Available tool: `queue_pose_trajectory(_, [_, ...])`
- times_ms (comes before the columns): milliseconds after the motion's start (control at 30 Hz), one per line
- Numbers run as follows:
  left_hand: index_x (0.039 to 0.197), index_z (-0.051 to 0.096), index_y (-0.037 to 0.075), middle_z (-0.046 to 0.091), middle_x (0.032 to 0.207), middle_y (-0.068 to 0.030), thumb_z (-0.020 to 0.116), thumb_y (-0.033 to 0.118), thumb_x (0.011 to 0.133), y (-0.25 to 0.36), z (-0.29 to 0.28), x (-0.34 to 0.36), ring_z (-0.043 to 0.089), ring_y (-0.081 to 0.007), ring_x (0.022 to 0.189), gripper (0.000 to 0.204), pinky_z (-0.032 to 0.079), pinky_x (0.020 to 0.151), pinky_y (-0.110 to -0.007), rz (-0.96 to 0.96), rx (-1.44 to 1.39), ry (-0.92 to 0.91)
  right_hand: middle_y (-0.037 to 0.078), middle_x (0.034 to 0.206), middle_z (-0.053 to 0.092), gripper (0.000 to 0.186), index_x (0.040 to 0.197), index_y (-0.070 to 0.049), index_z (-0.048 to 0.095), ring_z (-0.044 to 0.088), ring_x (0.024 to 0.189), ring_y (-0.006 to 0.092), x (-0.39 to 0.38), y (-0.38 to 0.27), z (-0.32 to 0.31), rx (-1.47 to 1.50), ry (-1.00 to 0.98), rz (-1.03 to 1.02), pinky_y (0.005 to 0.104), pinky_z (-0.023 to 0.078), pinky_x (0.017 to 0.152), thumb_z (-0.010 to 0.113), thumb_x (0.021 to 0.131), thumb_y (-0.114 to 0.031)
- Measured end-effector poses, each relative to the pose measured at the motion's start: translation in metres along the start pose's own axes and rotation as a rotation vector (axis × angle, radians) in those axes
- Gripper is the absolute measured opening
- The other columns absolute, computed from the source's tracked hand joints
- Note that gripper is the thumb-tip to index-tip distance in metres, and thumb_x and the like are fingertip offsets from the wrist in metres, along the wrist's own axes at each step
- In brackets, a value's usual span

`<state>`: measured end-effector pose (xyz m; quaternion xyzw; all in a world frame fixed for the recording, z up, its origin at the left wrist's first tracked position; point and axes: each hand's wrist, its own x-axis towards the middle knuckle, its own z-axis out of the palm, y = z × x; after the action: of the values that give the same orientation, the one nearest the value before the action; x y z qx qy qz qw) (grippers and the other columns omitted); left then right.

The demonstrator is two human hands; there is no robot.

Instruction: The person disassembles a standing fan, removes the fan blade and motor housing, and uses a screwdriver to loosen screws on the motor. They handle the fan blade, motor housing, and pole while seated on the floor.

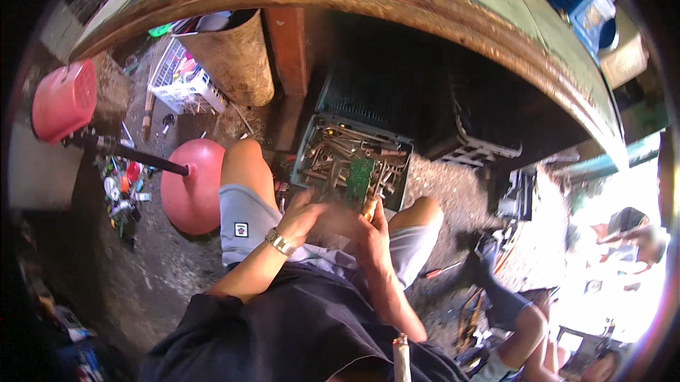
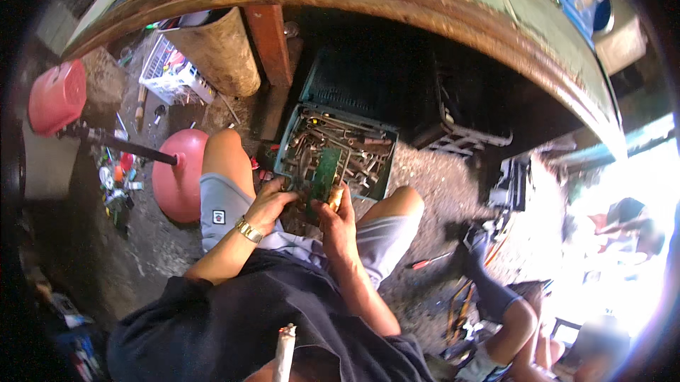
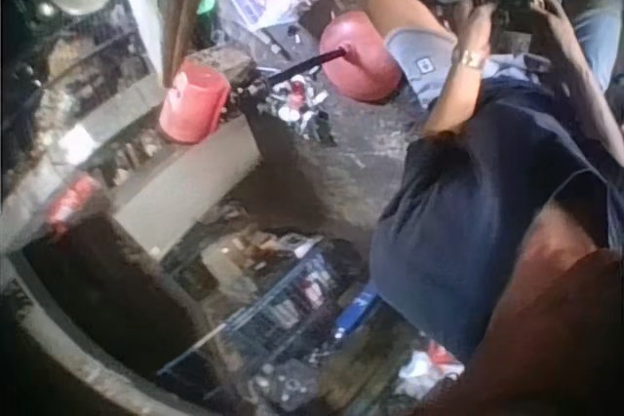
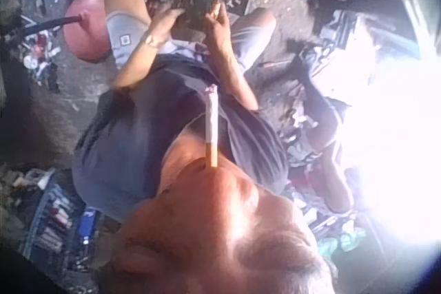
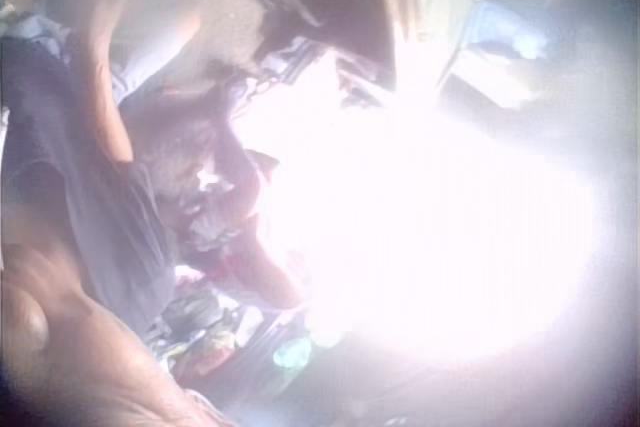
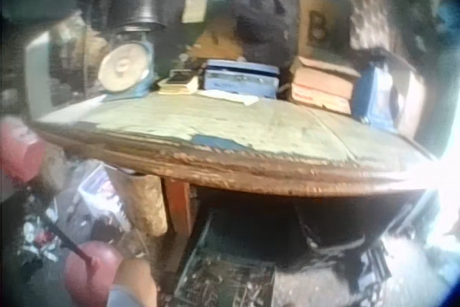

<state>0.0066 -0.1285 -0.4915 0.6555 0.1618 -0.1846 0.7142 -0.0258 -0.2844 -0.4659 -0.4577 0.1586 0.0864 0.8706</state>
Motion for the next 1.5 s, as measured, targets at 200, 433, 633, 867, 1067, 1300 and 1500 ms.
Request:
queue_pose_trajectory(200, [0.106, 0.067, 0.000, 0.069, 0.091, -0.0050, 0.060, 0.000, 0.080, -0.001, 0.004, -0.021, 0.066, -0.0148, 0.082, 0.027, 0.052, 0.075, -0.029, -0.072, -0.489, -0.147, 0.004, 0.102, 0.060, 0.046, 0.131, -0.007, 0.045, 0.059, 0.085, 0.0140, -0.005, -0.014, -0.016, -0.086, 0.022, 0.061, 0.0267, 0.051, 0.073, 0.057, 0.088, 0.000])
queue_pose_trajectory(433, [0.117, 0.061, 0.003, 0.046, 0.133, -0.0149, 0.064, -0.004, 0.066, 0.047, -0.001, -0.025, 0.044, -0.0363, 0.120, 0.052, 0.037, 0.098, -0.045, 0.881, 1.169, 0.140, 0.006, 0.116, 0.059, 0.055, 0.139, -0.013, 0.042, 0.062, 0.098, 0.0180, -0.011, -0.025, 0.002, 0.039, -0.058, 0.030, 0.0310, 0.058, 0.074, 0.052, 0.087, 0.002])
queue_pose_trajectory(633, [0.117, 0.061, 0.004, 0.044, 0.135, -0.0116, 0.063, 0.006, 0.075, 0.064, -0.007, -0.016, 0.042, -0.0336, 0.124, 0.042, 0.031, 0.099, -0.058, 0.916, 1.423, 0.174, 0.007, 0.119, 0.058, 0.063, 0.144, -0.014, 0.038, 0.063, 0.102, 0.0209, -0.011, -0.028, 0.005, 0.076, -0.077, -0.009, 0.0364, 0.060, 0.075, 0.053, 0.085, 0.003])
queue_pose_trajectory(867, [0.118, 0.060, 0.006, 0.043, 0.136, -0.0099, 0.061, 0.004, 0.077, 0.072, -0.014, -0.008, 0.040, -0.0318, 0.128, 0.040, 0.029, 0.101, -0.058, 0.989, 1.513, 0.211, 0.013, 0.124, 0.060, 0.065, 0.144, -0.006, 0.037, 0.064, 0.106, 0.0235, -0.018, -0.038, 0.012, -0.012, -0.072, 0.000, 0.0356, 0.052, 0.093, 0.056, 0.083, 0.001])
queue_pose_trajectory(1067, [0.127, 0.058, 0.008, 0.045, 0.136, -0.0061, 0.056, 0.017, 0.091, 0.088, -0.028, 0.012, 0.040, -0.0292, 0.129, 0.037, 0.030, 0.102, -0.064, 1.203, 1.597, 0.204, 0.022, 0.126, 0.059, 0.064, 0.142, -0.002, 0.036, 0.068, 0.099, 0.0282, -0.017, -0.056, -0.008, 0.010, -0.215, 0.071, 0.0297, 0.060, 0.063, 0.057, 0.082, 0.000])
queue_pose_trajectory(1300, [0.129, 0.057, 0.008, 0.044, 0.135, -0.0046, 0.055, 0.018, 0.092, 0.114, -0.040, 0.012, 0.040, -0.0283, 0.128, 0.038, 0.028, 0.104, -0.063, 1.322, 1.688, 0.104, 0.026, 0.124, 0.057, 0.065, 0.142, -0.001, 0.034, 0.069, 0.095, 0.0334, -0.023, -0.059, -0.011, 0.007, -0.240, 0.088, 0.0278, 0.059, 0.049, 0.057, 0.081, 0.003])
queue_pose_trajectory(1500, [0.129, 0.056, 0.008, 0.043, 0.136, -0.0049, 0.054, 0.015, 0.090, 0.127, -0.037, 0.005, 0.039, -0.0283, 0.129, 0.040, 0.028, 0.105, -0.059, 1.322, 1.751, 0.090, 0.027, 0.124, 0.056, 0.067, 0.142, -0.003, 0.032, 0.069, 0.097, 0.0352, -0.027, -0.059, -0.013, -0.009, -0.254, 0.056, 0.0287, 0.059, 0.049, 0.058, 0.080, 0.003])
